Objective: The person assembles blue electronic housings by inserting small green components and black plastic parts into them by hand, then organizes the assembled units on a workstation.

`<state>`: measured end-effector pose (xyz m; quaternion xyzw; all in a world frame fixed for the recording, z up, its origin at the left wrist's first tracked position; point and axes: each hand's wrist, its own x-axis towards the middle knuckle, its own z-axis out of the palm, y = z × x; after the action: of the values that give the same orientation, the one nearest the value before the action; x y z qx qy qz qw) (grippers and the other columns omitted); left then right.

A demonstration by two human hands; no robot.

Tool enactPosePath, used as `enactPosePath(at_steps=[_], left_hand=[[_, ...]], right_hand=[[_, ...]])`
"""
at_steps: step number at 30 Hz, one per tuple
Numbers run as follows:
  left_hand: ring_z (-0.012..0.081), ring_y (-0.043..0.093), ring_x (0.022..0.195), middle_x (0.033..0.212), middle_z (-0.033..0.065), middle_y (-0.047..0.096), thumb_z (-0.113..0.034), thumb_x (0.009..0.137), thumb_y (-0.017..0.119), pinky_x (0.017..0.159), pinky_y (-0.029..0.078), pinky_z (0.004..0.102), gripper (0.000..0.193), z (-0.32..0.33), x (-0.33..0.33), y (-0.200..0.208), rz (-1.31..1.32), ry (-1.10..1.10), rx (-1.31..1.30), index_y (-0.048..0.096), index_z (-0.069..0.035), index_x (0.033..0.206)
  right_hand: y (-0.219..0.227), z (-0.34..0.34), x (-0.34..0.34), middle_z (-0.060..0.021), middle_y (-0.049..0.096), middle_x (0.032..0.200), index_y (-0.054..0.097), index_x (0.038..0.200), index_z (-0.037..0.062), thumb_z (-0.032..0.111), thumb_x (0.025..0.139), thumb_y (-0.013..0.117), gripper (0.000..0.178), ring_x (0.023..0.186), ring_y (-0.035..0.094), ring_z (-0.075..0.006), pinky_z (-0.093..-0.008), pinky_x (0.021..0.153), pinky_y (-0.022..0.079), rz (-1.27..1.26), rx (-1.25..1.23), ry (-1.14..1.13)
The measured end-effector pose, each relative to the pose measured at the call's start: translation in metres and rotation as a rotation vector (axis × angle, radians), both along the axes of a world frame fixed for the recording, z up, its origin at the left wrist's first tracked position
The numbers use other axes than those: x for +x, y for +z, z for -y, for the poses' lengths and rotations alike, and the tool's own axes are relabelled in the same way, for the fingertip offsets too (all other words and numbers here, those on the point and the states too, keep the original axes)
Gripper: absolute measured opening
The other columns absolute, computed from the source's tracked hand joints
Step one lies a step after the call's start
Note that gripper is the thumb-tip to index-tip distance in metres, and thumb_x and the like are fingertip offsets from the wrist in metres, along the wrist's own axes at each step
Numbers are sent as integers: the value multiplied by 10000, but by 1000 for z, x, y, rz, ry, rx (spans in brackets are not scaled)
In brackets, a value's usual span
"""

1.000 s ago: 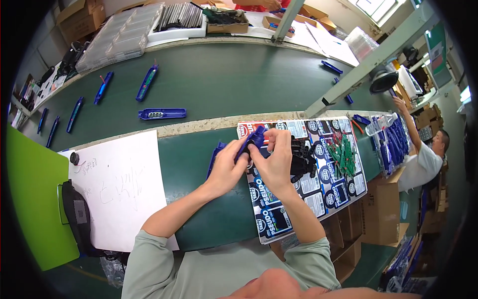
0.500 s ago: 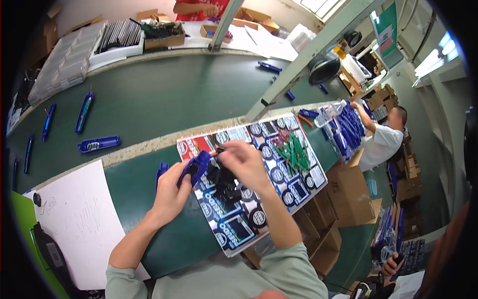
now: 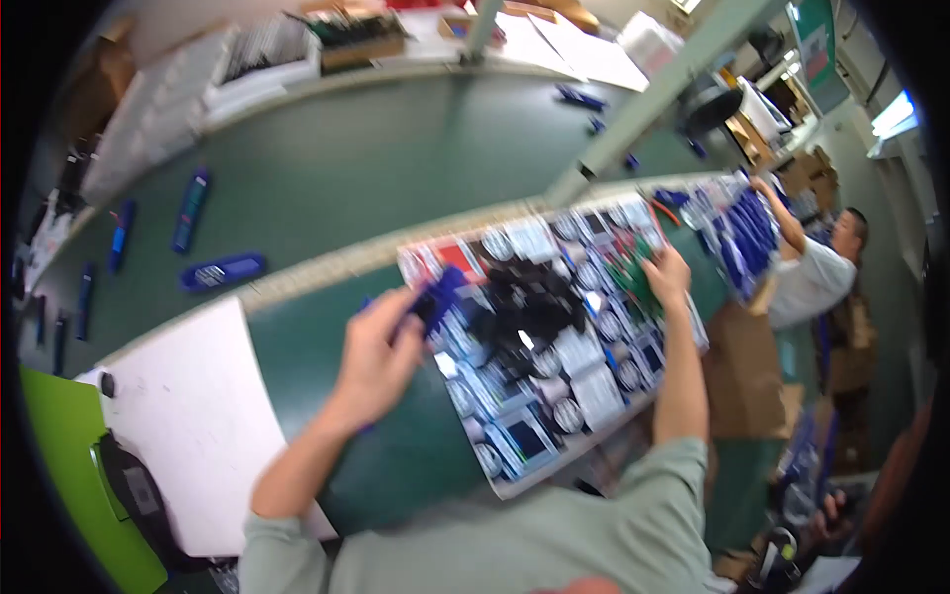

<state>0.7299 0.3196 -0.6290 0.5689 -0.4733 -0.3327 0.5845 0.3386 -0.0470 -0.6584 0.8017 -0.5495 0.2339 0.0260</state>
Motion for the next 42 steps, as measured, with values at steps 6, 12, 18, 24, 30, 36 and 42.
enactPosePath(at_steps=[6, 12, 18, 24, 30, 36, 42], left_hand=[[93, 617, 763, 969, 57, 629, 2, 1015, 453, 612, 530, 242, 370, 3, -2, 5, -98, -16, -30, 545, 48, 1371], [100, 618, 761, 958, 58, 628, 0, 1018, 454, 620, 530, 247, 371, -5, -4, 3, -95, -16, -29, 537, 56, 1376], [100, 620, 779, 957, 58, 628, 2, 1022, 456, 629, 534, 246, 380, -6, -6, 5, -143, -31, -19, 526, 49, 1392], [93, 629, 802, 1019, 58, 634, -16, 1031, 477, 653, 559, 244, 379, -2, -1, -4, -143, -39, -26, 523, 41, 1403], [99, 639, 838, 1037, 68, 638, -44, 1046, 477, 702, 566, 260, 373, -2, 2, -8, -354, -62, -9, 493, 39, 1409], [128, 657, 841, 1073, 100, 668, -85, 1044, 484, 728, 573, 286, 314, 2, 5, -1, -610, -70, 31, 517, 18, 1339], [151, 663, 881, 1111, 122, 672, -91, 1046, 477, 760, 564, 296, 315, 4, 5, -5, -672, -29, -27, 479, -10, 1351]], right_hand=[[18, -24, 14, -189, 705, 923, 688, 1019, -6, 100, 856, 683, 194, 862, 684, -370, -457, 817, 535, 46, 10, -72], [40, -49, 28, -148, 722, 856, 660, 1030, -43, 107, 919, 666, 187, 749, 703, -213, -353, 712, 544, 304, 14, 20], [71, -82, 48, -132, 723, 841, 618, 958, -38, 108, 930, 673, 158, 720, 691, -188, -333, 664, 538, 411, -29, 49], [97, -129, 75, -63, 714, 942, 566, 999, 23, 34, 988, 606, 43, 814, 666, -102, -230, 700, 506, 758, 262, 389], [114, -199, 139, -80, 695, 1027, 588, 1144, 25, 13, 907, 725, 273, 900, 672, -134, -235, 752, 520, 929, 680, 628], [96, -226, 189, -49, 680, 883, 584, 1083, 18, 46, 889, 776, 274, 763, 660, -101, -212, 623, 501, 1001, 924, 780], [85, -253, 220, -68, 719, 930, 606, 1002, -10, 15, 944, 708, 119, 826, 675, -84, -220, 714, 538, 1006, 898, 815]])
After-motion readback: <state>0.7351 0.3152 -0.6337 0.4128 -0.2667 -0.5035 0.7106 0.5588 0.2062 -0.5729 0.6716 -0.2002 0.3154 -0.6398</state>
